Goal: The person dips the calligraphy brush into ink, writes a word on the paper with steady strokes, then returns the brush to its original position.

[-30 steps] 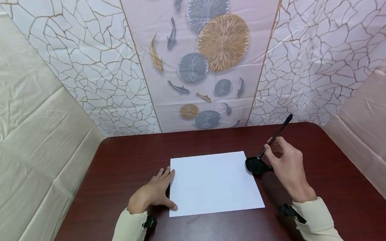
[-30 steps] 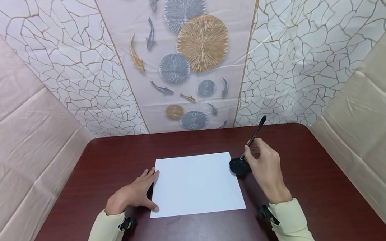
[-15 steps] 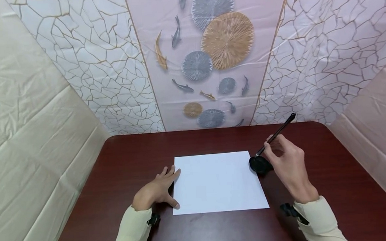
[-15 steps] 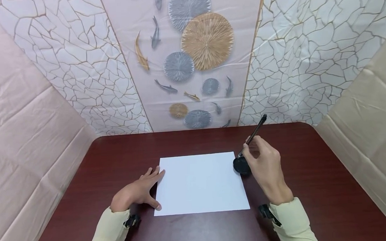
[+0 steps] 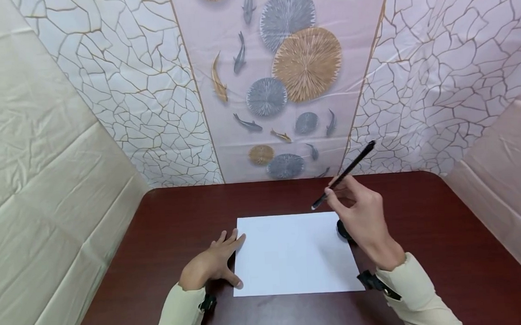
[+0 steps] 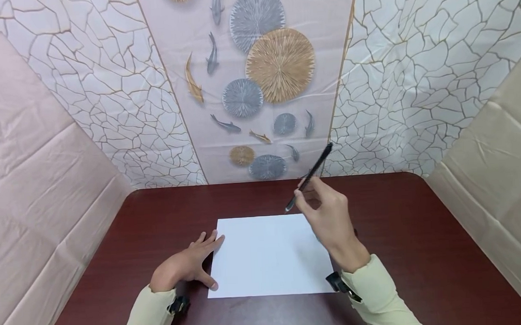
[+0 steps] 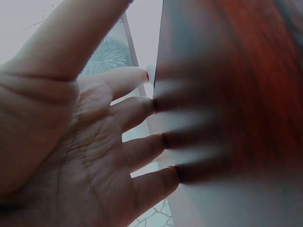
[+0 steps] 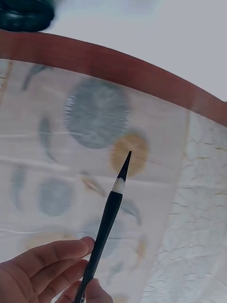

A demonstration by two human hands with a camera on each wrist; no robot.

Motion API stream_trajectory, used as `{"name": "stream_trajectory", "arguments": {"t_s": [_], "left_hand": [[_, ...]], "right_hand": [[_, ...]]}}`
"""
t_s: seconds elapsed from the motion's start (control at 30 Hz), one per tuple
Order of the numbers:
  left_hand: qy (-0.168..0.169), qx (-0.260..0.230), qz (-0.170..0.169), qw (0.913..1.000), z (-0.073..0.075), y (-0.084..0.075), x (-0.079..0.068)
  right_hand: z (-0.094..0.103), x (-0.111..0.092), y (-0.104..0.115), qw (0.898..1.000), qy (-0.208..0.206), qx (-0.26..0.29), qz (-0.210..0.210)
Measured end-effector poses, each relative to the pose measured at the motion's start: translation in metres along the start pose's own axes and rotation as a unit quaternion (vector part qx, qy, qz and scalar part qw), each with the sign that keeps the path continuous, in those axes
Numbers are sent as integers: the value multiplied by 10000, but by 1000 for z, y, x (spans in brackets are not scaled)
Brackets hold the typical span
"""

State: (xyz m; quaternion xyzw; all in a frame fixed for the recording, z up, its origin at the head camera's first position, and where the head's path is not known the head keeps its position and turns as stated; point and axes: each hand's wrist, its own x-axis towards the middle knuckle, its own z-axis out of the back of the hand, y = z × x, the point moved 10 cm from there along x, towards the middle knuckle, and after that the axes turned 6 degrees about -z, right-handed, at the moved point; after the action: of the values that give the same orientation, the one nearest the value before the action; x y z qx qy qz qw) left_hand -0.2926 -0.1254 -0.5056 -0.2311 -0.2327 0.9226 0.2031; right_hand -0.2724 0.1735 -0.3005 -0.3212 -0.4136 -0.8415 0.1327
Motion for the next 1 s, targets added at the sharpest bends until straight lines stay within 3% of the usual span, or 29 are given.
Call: {"name": "stream_trajectory", "arguments": {"t_s": [0.43,0.73,1.0], "left_hand": [[-10,157,101,9998,2,1,2],[131,254,211,9994,-7,0,3],[101,320,132,9993,-1,2,7]], "right_hand": [[-82,-9,29,9935,857,665,343],[-130,-25,17,9904,1105,832,79],[-157,-24,9,9882,1288,832,-25]]}}
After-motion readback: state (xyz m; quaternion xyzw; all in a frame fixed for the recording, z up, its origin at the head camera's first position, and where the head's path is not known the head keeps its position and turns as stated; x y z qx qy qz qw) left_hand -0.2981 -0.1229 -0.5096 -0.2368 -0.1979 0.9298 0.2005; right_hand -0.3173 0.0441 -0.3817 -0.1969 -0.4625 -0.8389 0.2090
